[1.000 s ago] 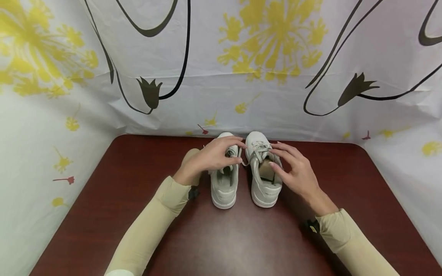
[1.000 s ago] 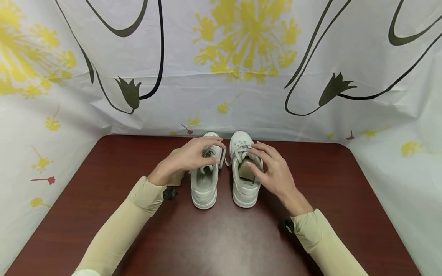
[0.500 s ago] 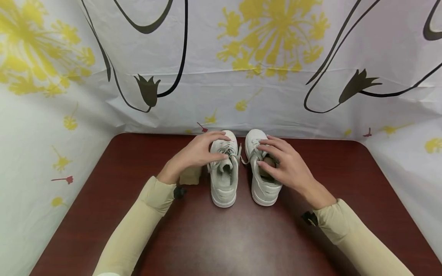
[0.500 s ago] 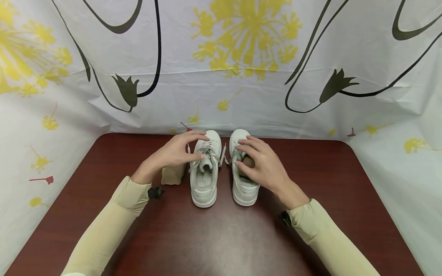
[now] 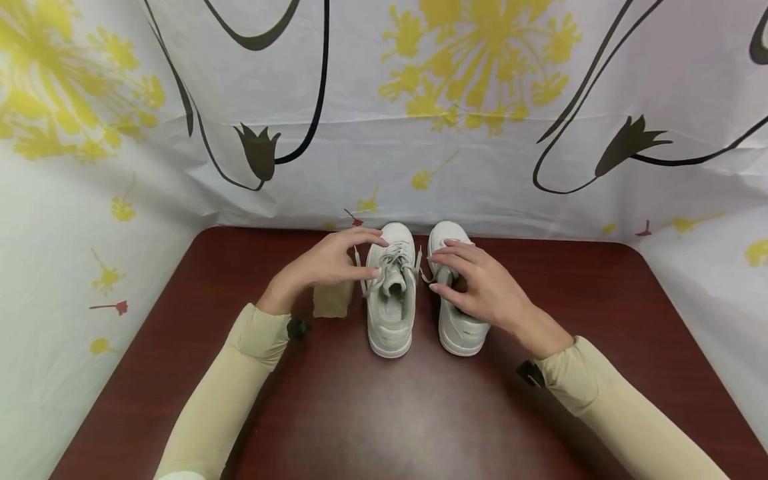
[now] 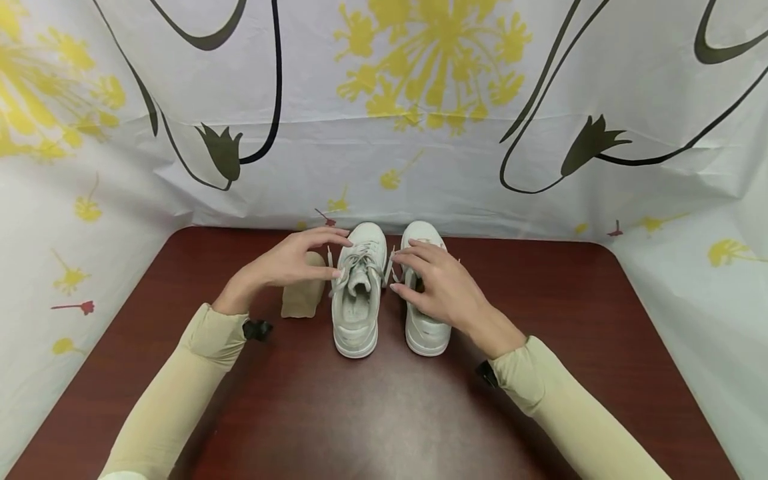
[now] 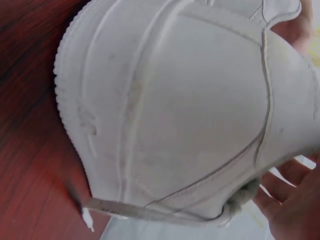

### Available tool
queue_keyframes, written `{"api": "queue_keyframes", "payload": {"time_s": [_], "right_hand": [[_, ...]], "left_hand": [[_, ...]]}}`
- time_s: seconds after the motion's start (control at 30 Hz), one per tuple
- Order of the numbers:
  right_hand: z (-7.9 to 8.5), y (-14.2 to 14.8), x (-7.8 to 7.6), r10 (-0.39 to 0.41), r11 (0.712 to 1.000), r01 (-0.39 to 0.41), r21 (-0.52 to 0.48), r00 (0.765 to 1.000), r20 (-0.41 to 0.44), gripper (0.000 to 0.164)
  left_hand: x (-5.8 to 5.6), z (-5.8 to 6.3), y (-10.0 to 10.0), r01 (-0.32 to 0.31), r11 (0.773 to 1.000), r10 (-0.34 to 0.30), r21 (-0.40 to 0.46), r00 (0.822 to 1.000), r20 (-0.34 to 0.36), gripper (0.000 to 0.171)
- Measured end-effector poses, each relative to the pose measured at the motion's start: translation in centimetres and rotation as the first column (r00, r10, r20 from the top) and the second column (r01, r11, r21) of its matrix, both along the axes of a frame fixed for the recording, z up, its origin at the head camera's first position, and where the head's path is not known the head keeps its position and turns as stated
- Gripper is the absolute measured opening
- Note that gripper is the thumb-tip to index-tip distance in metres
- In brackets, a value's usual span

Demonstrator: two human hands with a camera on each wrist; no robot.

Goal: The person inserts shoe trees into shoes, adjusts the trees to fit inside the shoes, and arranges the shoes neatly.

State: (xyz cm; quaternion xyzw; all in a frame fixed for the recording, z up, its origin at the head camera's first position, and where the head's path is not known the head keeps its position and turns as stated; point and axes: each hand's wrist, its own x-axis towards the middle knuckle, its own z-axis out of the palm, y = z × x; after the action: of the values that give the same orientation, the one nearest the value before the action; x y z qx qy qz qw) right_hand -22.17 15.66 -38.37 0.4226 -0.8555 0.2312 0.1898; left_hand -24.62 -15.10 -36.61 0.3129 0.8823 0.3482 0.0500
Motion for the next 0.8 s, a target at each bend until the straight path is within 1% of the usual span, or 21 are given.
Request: {"api": "queue_keyframes", "payload": {"time_s": [0.13,0.27,0.33,0.43,0.63,0.7,0.8], "right_hand": [[0.3,-0.5,0.1,-0.004,0.999,0.003,0.043,1.0,0.02,0.045],[0.4,-1.0,0.1,-0.014,0.995,0.012,0.095,1.0,0.019,0.05],[0.6,-1.3,0.1,-0.02,0.993,0.018,0.116,1.0,0.017,0.054],[0.8,-1.7,-0.1,-0.031,0.989,0.028,0.146,0.999,0.018,0.057],[1.2,-2.5,-0.6,-0.029,0.983,0.018,0.181,0.998,0.059,0.061],[1.2,-2.6,-0.7,-0.035,0.98,0.021,0.196,0.997,0.068,0.062],[1.3,-2.6,-0.8,-0.054,0.976,0.036,0.213,0.995,0.081,0.064]], "left_hand": [[0.0,0.2,-0.5,0.026,0.999,-0.028,0.032,0.998,0.054,0.062],[0.2,0.1,-0.7,0.035,0.999,-0.037,0.029,0.995,0.088,0.076],[0.3,-0.1,-0.8,0.03,0.999,-0.031,0.019,0.996,0.082,0.08],[0.5,-0.5,-0.9,0.017,1.0,-0.017,0.002,0.997,0.074,0.083],[1.3,-1.0,-1.9,-0.03,0.998,0.035,-0.049,0.995,0.095,0.084],[1.5,-1.1,-2.1,-0.048,0.998,0.052,-0.044,0.994,0.098,0.086],[1.6,-1.3,-2.3,-0.047,0.999,0.049,-0.021,0.994,0.095,0.09]]}}
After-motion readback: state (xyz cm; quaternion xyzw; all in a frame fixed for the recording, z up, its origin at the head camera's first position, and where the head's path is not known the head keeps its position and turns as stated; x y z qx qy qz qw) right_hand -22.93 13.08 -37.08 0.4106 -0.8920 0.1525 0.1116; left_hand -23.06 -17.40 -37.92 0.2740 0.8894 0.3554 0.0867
